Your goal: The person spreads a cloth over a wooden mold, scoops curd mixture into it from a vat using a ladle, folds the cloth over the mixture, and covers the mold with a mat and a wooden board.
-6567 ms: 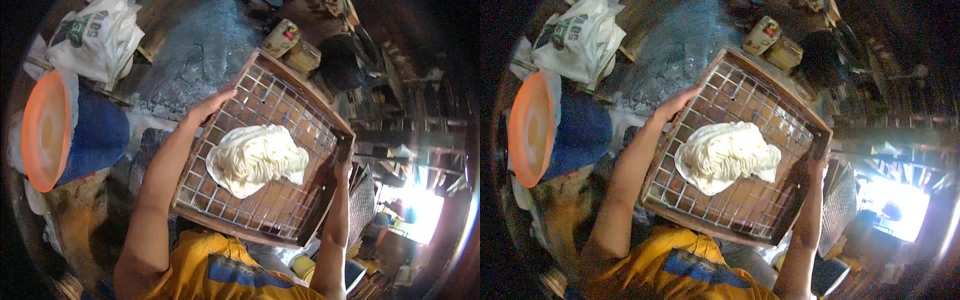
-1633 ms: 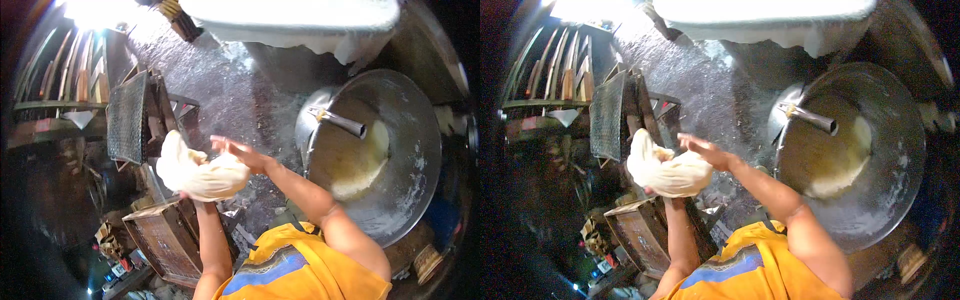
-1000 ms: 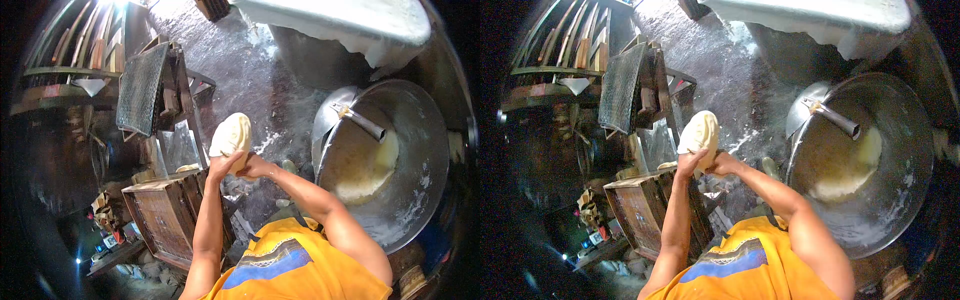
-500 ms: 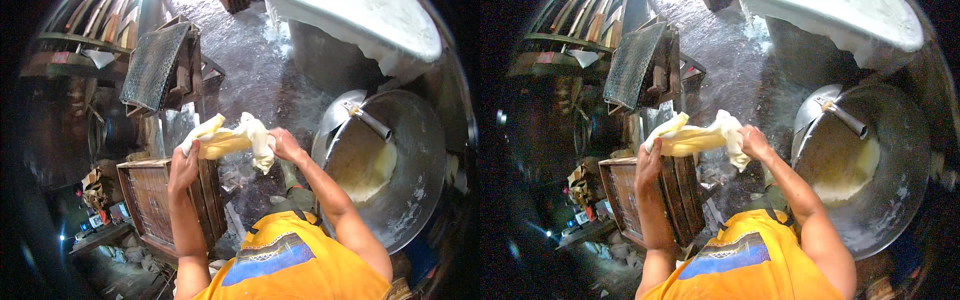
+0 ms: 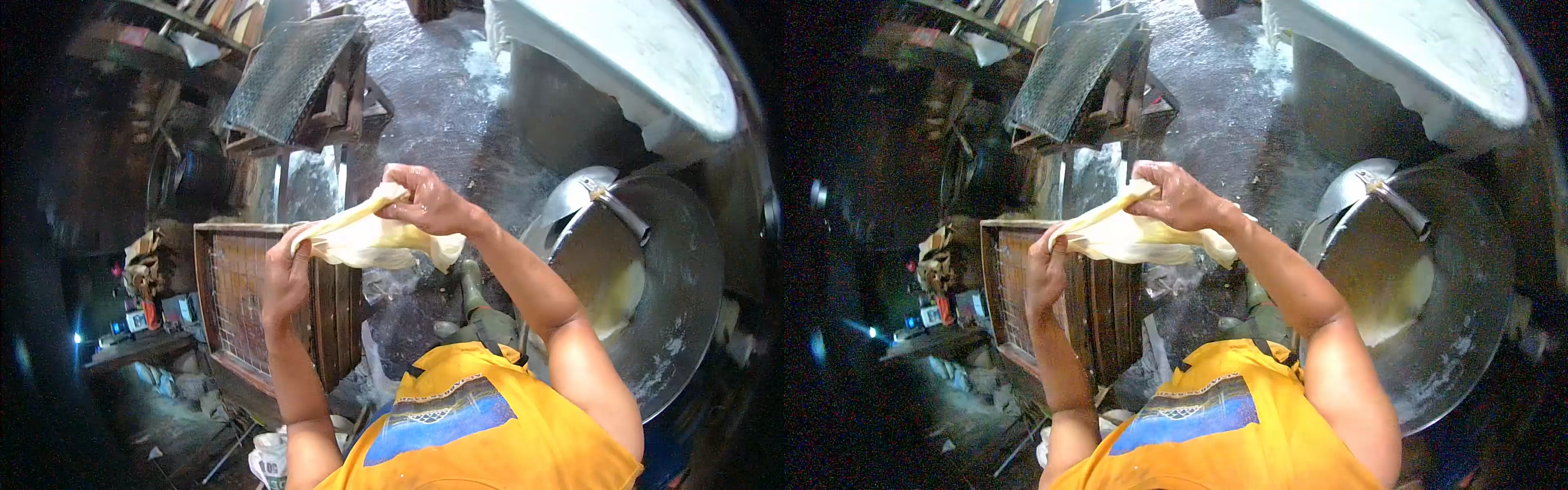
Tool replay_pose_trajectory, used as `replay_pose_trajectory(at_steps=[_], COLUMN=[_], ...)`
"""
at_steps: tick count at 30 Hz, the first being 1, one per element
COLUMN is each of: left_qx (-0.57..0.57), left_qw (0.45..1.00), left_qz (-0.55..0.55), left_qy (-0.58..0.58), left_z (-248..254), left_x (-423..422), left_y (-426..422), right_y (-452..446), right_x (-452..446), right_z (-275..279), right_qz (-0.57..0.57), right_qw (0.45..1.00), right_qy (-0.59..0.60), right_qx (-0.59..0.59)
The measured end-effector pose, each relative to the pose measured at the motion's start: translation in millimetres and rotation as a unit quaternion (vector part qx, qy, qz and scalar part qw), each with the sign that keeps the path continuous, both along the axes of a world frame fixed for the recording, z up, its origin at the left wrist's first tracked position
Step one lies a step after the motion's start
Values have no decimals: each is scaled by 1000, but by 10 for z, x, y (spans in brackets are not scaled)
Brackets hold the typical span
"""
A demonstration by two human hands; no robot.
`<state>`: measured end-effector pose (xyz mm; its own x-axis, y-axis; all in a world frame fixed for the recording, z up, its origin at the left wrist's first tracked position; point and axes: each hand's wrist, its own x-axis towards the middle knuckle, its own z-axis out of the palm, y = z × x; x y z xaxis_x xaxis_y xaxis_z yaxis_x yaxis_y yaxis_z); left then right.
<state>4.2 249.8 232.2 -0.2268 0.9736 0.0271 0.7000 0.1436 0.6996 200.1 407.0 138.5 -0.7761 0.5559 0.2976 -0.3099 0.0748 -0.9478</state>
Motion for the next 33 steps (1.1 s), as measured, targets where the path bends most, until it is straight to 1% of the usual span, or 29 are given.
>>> replay_pose_trajectory(at_steps=[1,2,4,5,6,7,8,9,10,11,12,13,15,16,17,18,19,21,22,23,25,26,27,28,29,30,31,32,33], left_qx=[-3,2,18,47,75,104,118,131,149,166,162,157,150,135,133,118,103,51,-26,-85,-77,-6,64,68,115,152,190,180,171], left_qw=[1000,1000,993,988,981,972,965,957,965,971,985,984,974,973,971,974,976,988,997,992,993,981,949,949,970,972,971,979,983], left_qz=[-5,12,37,65,92,119,122,124,115,107,43,-19,-81,-79,-86,-79,-72,-89,-45,-43,-70,-81,-93,-97,-72,-63,-52,2,33], left_qy=[26,-21,-112,-132,-152,-172,-200,-227,-182,-136,-30,80,152,167,179,179,178,113,49,87,-55,-176,-294,-293,-204,-169,-134,-95,-61], left_z=[98,113,127,150,193,249,318,422,565,717,847,965,1161,1199,1252,1244,1222,1066,956,893,449,192,-84,-375,-643,-870,-1110,-1454,-1842], left_x=[32,29,9,21,42,66,102,139,235,353,418,479,664,678,693,650,591,401,368,362,246,249,268,242,267,357,443,429,388], left_y=[-20,-55,-92,-122,-157,-187,-197,-182,-110,0,110,210,327,348,368,370,362,358,344,347,392,414,422,433,468,517,538,528,615], right_y=[8,-10,-29,-37,13,10,13,3,-15,-49,-92,-104,-127,-77,-48,-86,-70,57,89,106,175,196,247,232,270,316,314,484,567], right_x=[28,-35,-76,-88,-129,-70,55,115,66,37,3,-20,-64,-18,36,102,35,72,6,7,-58,-55,-61,-16,-83,-154,-128,-298,-102], right_z=[159,178,373,449,466,632,924,1085,995,979,982,986,995,1074,1147,1195,1148,1333,1381,1535,1728,1865,1983,2165,2247,2327,2429,2496,2525], right_qz=[-20,7,3,-1,-42,-71,-98,-125,-237,-289,-339,-303,-225,-102,22,118,22,-51,-71,-120,-185,-202,-242,-233,-231,-224,-320,-312,-342], right_qw=[998,999,999,998,993,988,977,960,897,873,843,858,886,932,959,990,990,965,961,932,885,867,809,832,838,829,784,804,786], right_qy=[-3,12,29,38,30,-35,-102,-167,-159,-116,-71,-45,5,3,-1,-2,42,53,90,81,104,70,54,23,125,223,149,148,125], right_qx=[52,31,46,54,107,133,160,187,337,376,411,412,407,348,283,72,134,251,253,332,415,450,532,502,479,461,511,484,500])
